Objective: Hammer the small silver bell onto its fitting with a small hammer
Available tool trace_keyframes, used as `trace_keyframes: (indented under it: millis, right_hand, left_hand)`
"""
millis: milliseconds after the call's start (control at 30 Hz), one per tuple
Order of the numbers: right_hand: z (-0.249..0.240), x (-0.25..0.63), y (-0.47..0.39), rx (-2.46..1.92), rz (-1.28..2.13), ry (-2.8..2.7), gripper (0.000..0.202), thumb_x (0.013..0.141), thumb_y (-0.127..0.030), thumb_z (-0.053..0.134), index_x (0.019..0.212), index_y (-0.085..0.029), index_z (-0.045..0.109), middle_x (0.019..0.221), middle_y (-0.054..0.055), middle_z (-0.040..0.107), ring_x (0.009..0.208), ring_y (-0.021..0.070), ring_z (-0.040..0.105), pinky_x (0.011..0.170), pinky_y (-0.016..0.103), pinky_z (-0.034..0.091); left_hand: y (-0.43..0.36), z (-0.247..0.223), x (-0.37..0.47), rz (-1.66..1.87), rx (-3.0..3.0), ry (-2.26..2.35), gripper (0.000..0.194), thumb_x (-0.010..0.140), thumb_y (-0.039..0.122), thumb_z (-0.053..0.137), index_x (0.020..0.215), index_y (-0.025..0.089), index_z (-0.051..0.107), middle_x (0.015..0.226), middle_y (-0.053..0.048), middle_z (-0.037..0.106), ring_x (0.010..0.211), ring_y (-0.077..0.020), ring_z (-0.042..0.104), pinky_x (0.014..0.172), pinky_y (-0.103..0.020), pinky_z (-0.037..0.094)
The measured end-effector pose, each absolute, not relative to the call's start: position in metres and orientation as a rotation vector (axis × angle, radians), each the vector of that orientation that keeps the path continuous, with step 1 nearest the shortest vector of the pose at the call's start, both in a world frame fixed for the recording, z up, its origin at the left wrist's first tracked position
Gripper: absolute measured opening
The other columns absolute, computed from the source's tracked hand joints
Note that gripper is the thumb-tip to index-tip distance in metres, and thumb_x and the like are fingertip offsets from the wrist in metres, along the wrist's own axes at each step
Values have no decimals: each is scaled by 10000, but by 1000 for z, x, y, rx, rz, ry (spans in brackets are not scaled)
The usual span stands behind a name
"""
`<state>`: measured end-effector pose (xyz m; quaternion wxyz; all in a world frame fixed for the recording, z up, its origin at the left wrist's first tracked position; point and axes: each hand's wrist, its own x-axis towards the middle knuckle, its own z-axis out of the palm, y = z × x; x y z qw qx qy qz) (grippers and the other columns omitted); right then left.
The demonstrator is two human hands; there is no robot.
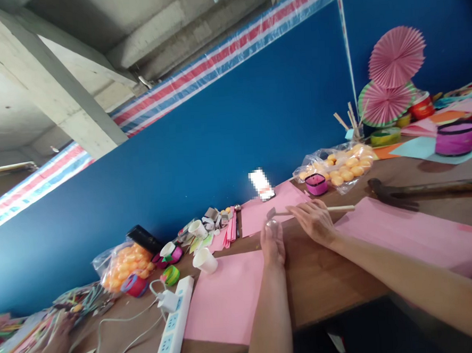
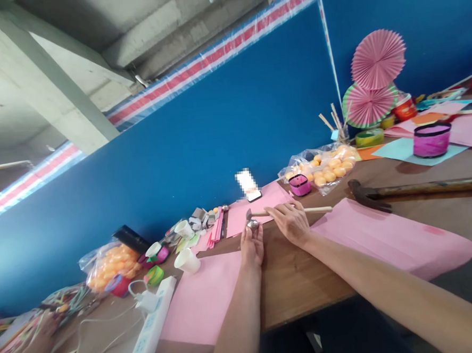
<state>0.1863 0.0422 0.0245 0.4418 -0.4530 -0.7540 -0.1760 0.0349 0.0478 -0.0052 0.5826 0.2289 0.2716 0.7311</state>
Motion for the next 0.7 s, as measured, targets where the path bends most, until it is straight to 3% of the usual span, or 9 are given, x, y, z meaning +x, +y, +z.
trace_keyframes:
  millis: [233, 700]
  right_hand:
    - [21, 186, 46, -1194, -403, -1860, 311, 884, -200, 404, 1162, -246, 535, 794, 31, 640, 780, 158, 529, 831, 315, 240]
    - [26, 186, 43, -1150, -470, -1902, 328, 877, -187, 417, 1174, -275, 525, 790, 24, 636, 779, 156, 512, 851, 320, 220]
  left_hand:
    - [47, -4, 34, 1677, 513, 648, 192, 842, 152, 470, 991, 162, 592, 904, -70, 670, 860, -146, 632, 890, -345, 453]
    - [44, -2, 37, 1659, 606, 657, 184, 833, 142, 474, 947, 165, 616, 880, -59, 670, 939, -145, 604, 913, -352, 429]
